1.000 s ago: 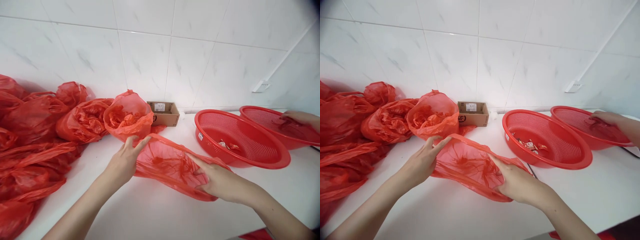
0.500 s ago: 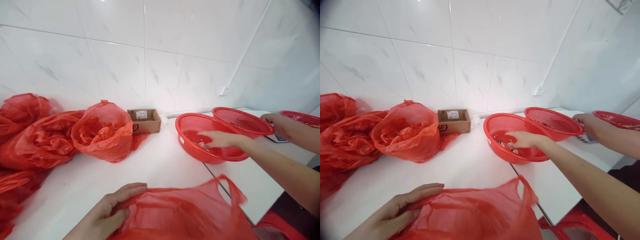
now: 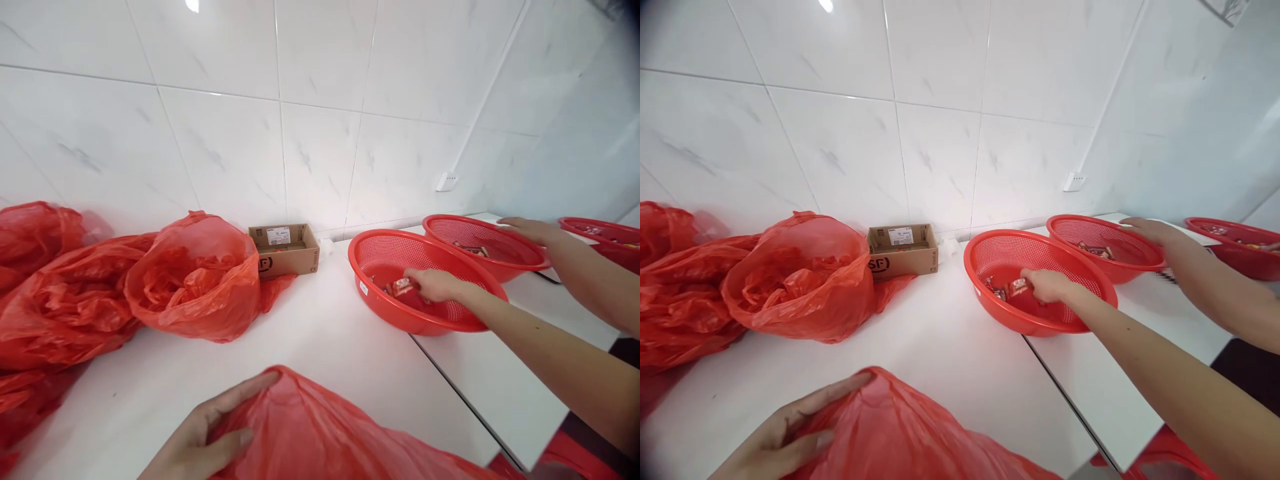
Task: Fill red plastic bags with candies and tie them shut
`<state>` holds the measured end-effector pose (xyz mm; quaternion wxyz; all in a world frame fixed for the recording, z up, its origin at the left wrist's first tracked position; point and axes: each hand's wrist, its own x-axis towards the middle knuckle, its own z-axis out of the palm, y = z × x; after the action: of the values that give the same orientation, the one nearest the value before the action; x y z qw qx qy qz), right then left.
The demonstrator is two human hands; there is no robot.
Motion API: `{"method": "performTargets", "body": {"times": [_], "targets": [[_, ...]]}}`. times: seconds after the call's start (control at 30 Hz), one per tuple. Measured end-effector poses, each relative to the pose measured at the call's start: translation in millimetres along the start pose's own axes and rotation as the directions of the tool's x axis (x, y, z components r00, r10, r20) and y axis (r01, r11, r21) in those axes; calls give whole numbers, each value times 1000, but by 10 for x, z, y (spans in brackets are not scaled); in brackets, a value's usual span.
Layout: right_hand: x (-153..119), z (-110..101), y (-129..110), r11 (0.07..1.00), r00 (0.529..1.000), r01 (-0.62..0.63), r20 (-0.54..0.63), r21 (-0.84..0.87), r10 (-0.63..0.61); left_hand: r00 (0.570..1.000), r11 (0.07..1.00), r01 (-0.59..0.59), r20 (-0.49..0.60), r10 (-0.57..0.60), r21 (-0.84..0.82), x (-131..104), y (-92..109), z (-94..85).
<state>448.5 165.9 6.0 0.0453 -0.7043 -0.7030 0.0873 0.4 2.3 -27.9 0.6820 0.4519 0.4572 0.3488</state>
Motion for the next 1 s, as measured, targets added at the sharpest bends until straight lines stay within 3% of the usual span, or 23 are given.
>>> {"method": "performTargets", "body": {"times": [0.13, 0.23, 0.33, 0.43, 0.5, 0.6, 0.7, 0.77, 0.87, 1.0], "targets": [[52, -250, 18, 999, 999, -33, -21, 40, 34, 994, 992, -65, -96, 55, -112, 25, -3, 21], [-119, -476, -203, 939, 999, 20, -46, 344, -4, 992, 985, -74, -110, 57, -155, 30, -10, 42], [-498, -654, -687, 658, 988, 151, -89, 738, -127, 985, 990, -100, -151, 84, -102, 16, 20, 97], [-957, -689, -1297, 444, 955, 170, -36, 880, -294, 976, 989, -146, -166, 141, -21, 1, 39, 159], [-1215, -581, -1655, 398, 890, 128, 72, 908, -450, 977, 988, -151, -154, 147, -13, -7, 28, 188], [-1446, -227, -1961, 493, 802, 147, 188, 857, -566, 987, 991, -131, -100, 128, -23, -24, 4, 200], [-1481, 157, -1947, 711, 795, 309, 239, 631, -557, 994, 994, -109, -20, 109, -14, -37, 11, 180], [-1434, 300, -1832, 808, 800, 389, 273, 442, -535, 993, 992, -119, -9, 120, 27, -44, 29, 160], [-1321, 292, -1655, 852, 815, 426, 279, 304, -507, 988, 986, -147, -28, 150, 78, -66, 53, 142], [-1180, 99, -1527, 883, 871, 409, 189, 231, -453, 973, 968, -197, -92, 213, 155, -123, 56, 155]]}}
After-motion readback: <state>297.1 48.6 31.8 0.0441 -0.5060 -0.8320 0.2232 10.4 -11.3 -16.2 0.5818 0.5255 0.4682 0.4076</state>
